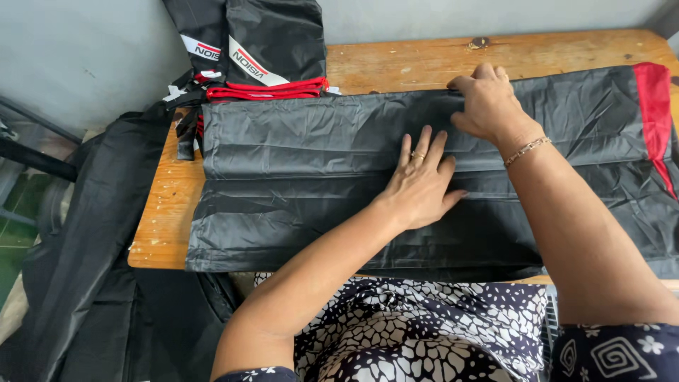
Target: The person uses a feather duster to wipe a black fabric item on a wooden table. They repeatedly fold the fabric, smooth it with their hands, and continue dusting the surface.
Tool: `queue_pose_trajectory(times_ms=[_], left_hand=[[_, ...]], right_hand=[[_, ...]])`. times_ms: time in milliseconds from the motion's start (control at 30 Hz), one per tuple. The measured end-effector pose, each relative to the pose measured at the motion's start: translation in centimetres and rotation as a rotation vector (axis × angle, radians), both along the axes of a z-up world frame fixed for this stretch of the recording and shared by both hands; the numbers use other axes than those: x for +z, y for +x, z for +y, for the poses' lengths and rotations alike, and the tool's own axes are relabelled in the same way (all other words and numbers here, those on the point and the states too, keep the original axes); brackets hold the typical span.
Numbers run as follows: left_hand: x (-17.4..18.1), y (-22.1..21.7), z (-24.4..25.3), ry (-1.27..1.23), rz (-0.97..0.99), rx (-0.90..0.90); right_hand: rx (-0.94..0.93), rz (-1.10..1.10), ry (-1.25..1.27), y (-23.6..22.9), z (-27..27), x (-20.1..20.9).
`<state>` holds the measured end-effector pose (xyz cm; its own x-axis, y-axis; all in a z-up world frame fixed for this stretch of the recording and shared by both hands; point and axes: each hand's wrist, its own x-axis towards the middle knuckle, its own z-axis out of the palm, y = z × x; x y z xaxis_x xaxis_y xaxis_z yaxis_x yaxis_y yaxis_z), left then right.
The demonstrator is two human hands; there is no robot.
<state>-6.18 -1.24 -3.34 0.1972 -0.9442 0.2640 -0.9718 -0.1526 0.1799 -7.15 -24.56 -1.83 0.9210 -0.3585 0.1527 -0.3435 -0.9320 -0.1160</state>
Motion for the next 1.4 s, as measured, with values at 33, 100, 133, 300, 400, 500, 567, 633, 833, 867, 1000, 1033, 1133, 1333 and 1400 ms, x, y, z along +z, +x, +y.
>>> queue_pose_trajectory(times_ms=[33,100,133,300,400,500,567,633,833,867,1000,1033,1133,1333,1400], left_hand=[[-0.4,-0.1,0.2,0.001,0.001,0.0],[-1.2,-0.1,0.6,-0.092,-0.094,0.024],[-0.8,-0.4,0.9,-0.096,-0.098,0.023],[0.6,-2.6,2.5,-0.129,-0.259,0.051],[0.3,-2.7,3.3,-0.139,-0.229,0.066],[-0.4,-2.7,3.7,-0.094,-0.311,0.142],[-0.9,-3.3,3.7,-0.114,-0.35,0.162],[-1.2,-4.0,3.9,-0.125,-0.378,0.185],[-2.1,-3.9,4.0,-0.194,-0.325,0.226],[-2.7,-3.8,4.0,-0.163,-0.246,0.224],[-3.2,-3.3,3.9,-0.046,-0.034,0.211],[-2.2,-3.2,4.4,-0.049,-0.034,0.205],[-0.3,-3.3,5.5,0.101,0.223,0.125],[-1.4,-3.1,5.2,0.202,0.183,0.136],[-2.8,-3.1,4.8,0.113,0.022,0.19]], right_hand=[[0.0,0.001,0.001,0.1,0.2,0.3],[-0.021,0.017,-0.039,0.4,0.6,1.0],[-0.023,0.014,-0.042,0.6,0.5,0.8],[-0.071,0.093,-0.012,1.4,0.4,1.3],[-0.031,0.077,0.222,0.5,0.6,4.2],[0.0,0.091,0.438,-1.6,2.5,8.5],[-0.008,0.063,0.486,-2.2,2.6,9.5],[-0.014,0.047,0.54,-1.6,1.1,6.6],[-0.012,-0.343,-0.332,-0.8,2.7,-2.8],[-0.001,-0.31,-0.26,-1.1,3.6,-2.7],[0.054,-0.176,0.03,-4.6,8.3,3.0],[0.048,-0.177,0.027,-5.9,9.5,3.5],[0.007,-0.091,-0.09,-9.8,12.6,3.8],[-0.031,0.19,0.087,-15.7,12.4,-1.2],[-0.062,0.081,-0.029,-17.6,8.7,-3.7]])
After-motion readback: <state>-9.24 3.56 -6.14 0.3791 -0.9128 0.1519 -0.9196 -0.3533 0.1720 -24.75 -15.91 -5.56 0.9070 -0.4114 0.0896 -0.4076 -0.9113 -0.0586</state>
